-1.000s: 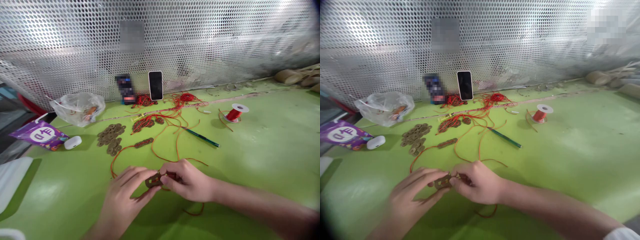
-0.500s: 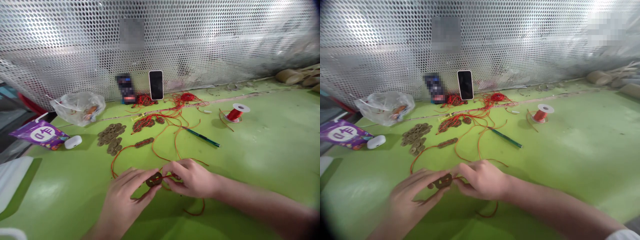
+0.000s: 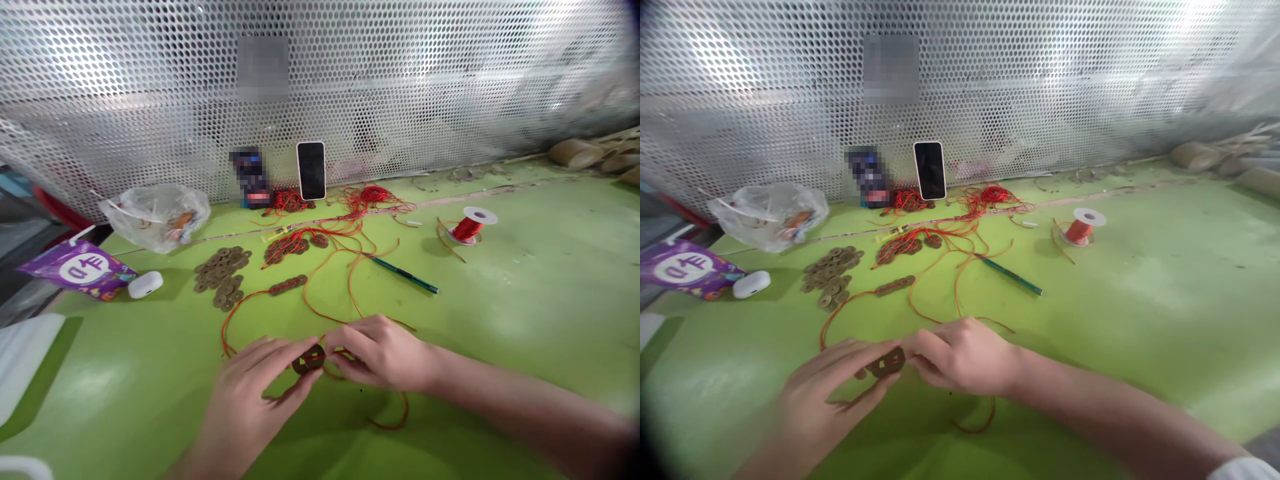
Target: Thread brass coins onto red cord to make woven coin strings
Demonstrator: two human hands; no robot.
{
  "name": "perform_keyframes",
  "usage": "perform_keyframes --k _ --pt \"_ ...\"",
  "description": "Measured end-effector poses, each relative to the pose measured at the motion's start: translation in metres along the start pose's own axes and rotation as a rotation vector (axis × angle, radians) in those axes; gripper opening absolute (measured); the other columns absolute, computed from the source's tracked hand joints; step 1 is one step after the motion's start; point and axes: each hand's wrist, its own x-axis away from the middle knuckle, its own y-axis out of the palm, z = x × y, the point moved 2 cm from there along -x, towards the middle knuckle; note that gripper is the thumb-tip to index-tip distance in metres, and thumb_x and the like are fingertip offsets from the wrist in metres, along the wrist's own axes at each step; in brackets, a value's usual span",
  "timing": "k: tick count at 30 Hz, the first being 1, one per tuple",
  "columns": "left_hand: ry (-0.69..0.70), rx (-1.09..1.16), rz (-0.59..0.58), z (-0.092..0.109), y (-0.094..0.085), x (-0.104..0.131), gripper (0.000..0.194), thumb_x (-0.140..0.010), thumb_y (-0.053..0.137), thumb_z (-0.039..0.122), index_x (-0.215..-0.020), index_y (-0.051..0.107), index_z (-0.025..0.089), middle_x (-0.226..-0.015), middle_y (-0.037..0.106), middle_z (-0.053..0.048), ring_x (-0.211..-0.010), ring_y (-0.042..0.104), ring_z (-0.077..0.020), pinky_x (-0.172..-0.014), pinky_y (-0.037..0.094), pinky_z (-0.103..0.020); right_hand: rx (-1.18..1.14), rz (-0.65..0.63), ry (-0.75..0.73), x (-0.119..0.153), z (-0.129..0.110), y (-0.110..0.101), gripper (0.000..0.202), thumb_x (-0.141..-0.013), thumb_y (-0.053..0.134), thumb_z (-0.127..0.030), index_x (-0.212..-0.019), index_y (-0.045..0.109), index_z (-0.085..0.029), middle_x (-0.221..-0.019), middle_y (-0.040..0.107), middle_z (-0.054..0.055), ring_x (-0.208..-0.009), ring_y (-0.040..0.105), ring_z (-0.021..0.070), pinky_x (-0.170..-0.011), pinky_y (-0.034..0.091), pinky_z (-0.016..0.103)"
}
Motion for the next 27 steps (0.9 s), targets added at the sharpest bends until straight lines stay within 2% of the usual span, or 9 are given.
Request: perform_keyframes --k 4,7,14,21,27 --pt "0.005 -0.005 0.01 -0.0008 -0.0011 -0.0009 0.034 -0.084 0.067 0.023 -0.116 0.059 0.026 -0.091 0.072 0.0 -0.075 0.067 -0.0163 -0.07 0.056 -0.026 -0.007 0.067 0.012 -0.0007 0.0014 -0.002 0.009 -0.094 0.038 -0.017 -0.095 0.047 -0.017 -0.061 0.059 -0.002 -0.046 0.049 0.009 -0.046 0.032 0.022" --pt "-0.001 -0.007 0.035 -0.001 -0.0023 -0.0024 0.036 -0.085 0.063 0.02 -0.12 0.056 0.027 -0.088 0.07 0.001 -0.071 0.065 -0.0157 -0.065 0.056 -0.026 -0.033 0.086 0.05 -0.001 0.0027 -0.0035 0.008 -0.092 0.039 -0.017 -0.094 0.048 -0.017 -0.061 0.059 -0.002 -0.046 0.049 0.0085 -0.046 0.033 0.021" --pt "-0.009 0.008 0.018 -0.0016 -0.0029 -0.0033 0.025 -0.086 0.059 0.019 -0.109 0.06 0.027 -0.086 0.07 0.002 -0.067 0.063 -0.0126 -0.062 0.053 -0.024 -0.038 0.102 0.036 -0.0006 0.0019 -0.0056 0.007 -0.091 0.042 -0.016 -0.094 0.048 -0.017 -0.059 0.058 -0.002 -0.045 0.049 0.0088 -0.045 0.034 0.021" --pt "-0.046 -0.02 0.031 -0.0009 -0.0032 -0.0021 0.021 -0.086 0.06 0.021 -0.106 0.06 0.027 -0.081 0.067 0.003 -0.063 0.06 -0.0116 -0.06 0.051 -0.022 -0.043 0.103 0.026 -0.0014 0.0018 -0.0053 0.007 -0.091 0.042 -0.015 -0.093 0.048 -0.017 -0.061 0.059 -0.002 -0.046 0.049 0.0084 -0.046 0.035 0.02" --pt "-0.051 -0.011 -0.009 0.0012 -0.0032 -0.005 0.019 -0.085 0.057 0.018 -0.102 0.059 0.025 -0.083 0.068 0.003 -0.063 0.059 -0.0113 -0.06 0.051 -0.022 -0.017 0.125 -0.013 -0.0016 0.0007 -0.0049 0.007 -0.092 0.041 -0.014 -0.094 0.046 -0.018 -0.059 0.057 -0.003 -0.045 0.047 0.0088 -0.045 0.033 0.021"
